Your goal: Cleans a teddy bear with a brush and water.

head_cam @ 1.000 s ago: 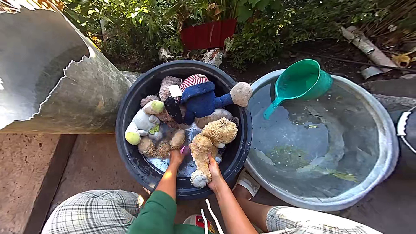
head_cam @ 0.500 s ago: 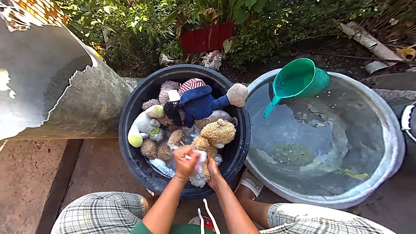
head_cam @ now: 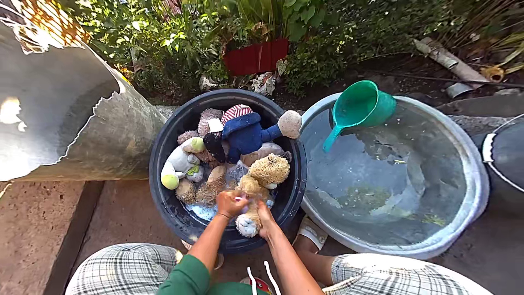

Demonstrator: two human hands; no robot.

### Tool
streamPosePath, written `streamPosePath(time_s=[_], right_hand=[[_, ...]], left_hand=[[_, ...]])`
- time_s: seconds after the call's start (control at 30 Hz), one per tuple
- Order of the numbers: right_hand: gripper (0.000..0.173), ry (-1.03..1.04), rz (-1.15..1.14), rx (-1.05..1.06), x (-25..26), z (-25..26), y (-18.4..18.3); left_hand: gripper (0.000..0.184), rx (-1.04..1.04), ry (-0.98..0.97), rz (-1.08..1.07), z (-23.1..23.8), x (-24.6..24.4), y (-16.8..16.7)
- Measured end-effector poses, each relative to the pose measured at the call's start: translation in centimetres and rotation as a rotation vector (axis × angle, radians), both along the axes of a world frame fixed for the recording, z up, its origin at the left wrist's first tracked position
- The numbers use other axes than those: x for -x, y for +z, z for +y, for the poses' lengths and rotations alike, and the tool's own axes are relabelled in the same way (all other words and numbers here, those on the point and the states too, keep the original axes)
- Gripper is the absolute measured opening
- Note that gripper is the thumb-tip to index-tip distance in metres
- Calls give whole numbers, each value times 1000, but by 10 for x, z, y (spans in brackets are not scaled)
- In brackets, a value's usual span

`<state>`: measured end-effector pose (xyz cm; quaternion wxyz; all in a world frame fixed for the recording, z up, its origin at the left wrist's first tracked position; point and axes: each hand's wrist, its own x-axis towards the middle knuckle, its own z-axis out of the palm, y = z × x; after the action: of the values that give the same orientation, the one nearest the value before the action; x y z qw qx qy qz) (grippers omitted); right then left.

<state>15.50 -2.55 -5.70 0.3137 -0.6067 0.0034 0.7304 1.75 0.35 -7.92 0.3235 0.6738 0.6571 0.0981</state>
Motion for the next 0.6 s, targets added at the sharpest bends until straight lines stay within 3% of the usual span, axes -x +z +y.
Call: streamPosePath(time_s=[0.03, 0.07, 0.1, 0.17, 0.23, 0.27, 0.37, 0.4, 0.47, 0.53, 0.57, 0.6], right_hand=[[54, 15, -5, 30, 0, 3, -1], [56, 28, -13, 42, 0, 4, -2], [57, 36, -16, 38, 1, 5, -2], [54, 36, -19, 1, 3, 1, -2], [46, 23, -40, -65, 2, 0, 3], [45, 12, -30, -65, 2, -1, 2], [51, -13, 12, 18, -2, 5, 2], [52, -11, 13, 22, -2, 8, 4], [51, -13, 10, 28, 1, 4, 5], [51, -4, 16, -6, 1, 3, 3], [49, 0, 7, -39, 1, 2, 2], [46, 2, 8, -71, 1, -1, 1]], left_hand=[[55, 163, 18, 118, 11, 14, -2], [57, 196, 57, 160, 16, 23, 0], [56, 90, 101, 119, 13, 22, 6], [48, -320, 128, -146, -3, -2, 18], [46, -479, 53, -305, -9, -26, 18], [46, -399, 46, -242, -14, -25, 9], [53, 171, 138, 84, 3, 21, -12], [53, 154, 229, 59, 9, 29, -9], [46, -167, 369, -236, 4, 20, 12], [42, -396, 288, -644, 1, -10, 32], [42, -428, 177, -681, -2, -23, 33], [43, -421, 88, -576, -9, -28, 24]])
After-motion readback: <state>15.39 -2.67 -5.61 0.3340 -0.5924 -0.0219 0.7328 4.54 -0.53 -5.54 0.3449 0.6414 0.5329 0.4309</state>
